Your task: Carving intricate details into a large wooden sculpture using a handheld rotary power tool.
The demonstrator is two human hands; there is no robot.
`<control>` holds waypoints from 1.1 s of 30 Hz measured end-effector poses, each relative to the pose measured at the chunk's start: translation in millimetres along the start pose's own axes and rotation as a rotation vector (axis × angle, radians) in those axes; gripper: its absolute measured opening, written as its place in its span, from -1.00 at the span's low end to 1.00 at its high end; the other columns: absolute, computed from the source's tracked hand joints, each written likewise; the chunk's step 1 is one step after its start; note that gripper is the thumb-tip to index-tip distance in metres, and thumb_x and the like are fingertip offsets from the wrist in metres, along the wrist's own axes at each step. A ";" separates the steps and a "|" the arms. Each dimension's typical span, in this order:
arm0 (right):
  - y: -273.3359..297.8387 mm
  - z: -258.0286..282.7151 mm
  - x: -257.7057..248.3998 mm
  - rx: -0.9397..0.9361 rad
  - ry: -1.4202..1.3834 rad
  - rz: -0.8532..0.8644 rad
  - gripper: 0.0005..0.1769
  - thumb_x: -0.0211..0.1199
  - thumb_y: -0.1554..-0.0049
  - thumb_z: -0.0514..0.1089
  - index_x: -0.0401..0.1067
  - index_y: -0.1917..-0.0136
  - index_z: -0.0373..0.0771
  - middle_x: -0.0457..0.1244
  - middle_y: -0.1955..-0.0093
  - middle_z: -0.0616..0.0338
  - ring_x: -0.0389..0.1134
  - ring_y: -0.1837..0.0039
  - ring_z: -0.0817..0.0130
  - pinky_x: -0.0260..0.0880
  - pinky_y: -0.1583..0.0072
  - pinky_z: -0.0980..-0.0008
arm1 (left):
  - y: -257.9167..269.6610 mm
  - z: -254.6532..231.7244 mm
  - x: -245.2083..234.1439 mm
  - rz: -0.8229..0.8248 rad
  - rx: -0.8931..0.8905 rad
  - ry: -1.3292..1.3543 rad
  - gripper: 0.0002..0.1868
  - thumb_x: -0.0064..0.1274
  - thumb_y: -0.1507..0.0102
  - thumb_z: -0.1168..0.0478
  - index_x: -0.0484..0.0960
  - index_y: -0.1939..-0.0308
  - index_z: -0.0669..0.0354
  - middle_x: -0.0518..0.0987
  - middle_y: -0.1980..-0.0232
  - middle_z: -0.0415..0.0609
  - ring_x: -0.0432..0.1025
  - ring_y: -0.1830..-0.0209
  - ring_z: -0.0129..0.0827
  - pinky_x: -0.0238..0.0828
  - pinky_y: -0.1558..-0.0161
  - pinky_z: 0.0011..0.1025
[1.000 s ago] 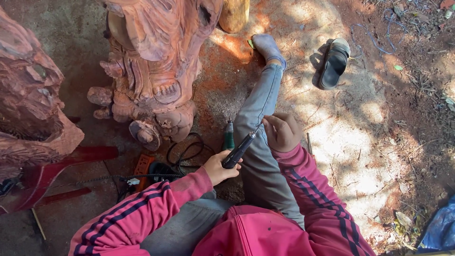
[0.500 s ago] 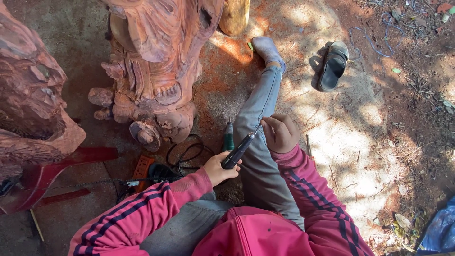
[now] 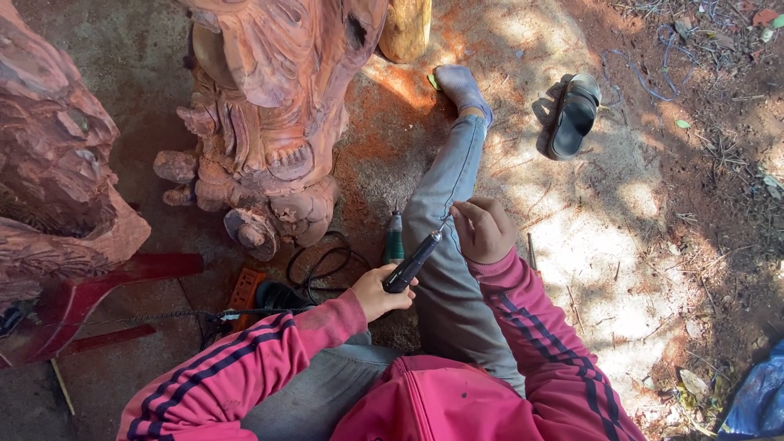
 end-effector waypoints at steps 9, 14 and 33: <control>3.9 2.8 -1.8 0.010 0.015 -0.001 -0.96 0.45 -0.17 -0.24 0.67 0.07 -0.20 0.39 0.22 0.12 0.25 0.46 0.20 0.32 0.34 0.28 | -2.6 0.9 0.0 0.007 -0.034 -0.012 -0.71 0.30 0.09 0.30 0.75 0.27 0.14 0.74 0.30 0.06 0.65 0.21 -0.26 0.67 0.15 -0.34; 11.2 4.6 -1.7 -0.008 -0.013 0.008 -0.94 0.46 -0.15 -0.24 0.68 0.06 -0.20 0.39 0.23 0.12 0.25 0.46 0.23 0.32 0.35 0.32 | -6.2 17.3 -3.1 -0.046 -0.085 0.062 -0.65 0.27 0.09 0.38 0.74 0.20 0.31 0.71 0.34 0.17 0.66 0.27 -0.23 0.71 0.23 -0.41; 57.1 -0.3 70.4 0.589 -0.969 0.401 -0.07 0.17 -0.25 0.39 0.03 -0.57 -0.29 -0.01 0.07 0.33 0.05 0.19 0.70 0.12 0.18 0.65 | -18.6 14.7 -2.5 -0.055 -0.127 0.295 -0.73 0.29 0.02 0.49 0.69 0.23 0.47 0.63 0.29 0.27 0.64 0.30 -0.05 0.76 0.29 -0.15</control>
Point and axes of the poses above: each hand's wrist, its own y-axis away from the middle knuckle, its own x-axis out of the palm, z = x × y, the point moved 7 cm from there along -y, towards the middle knuckle
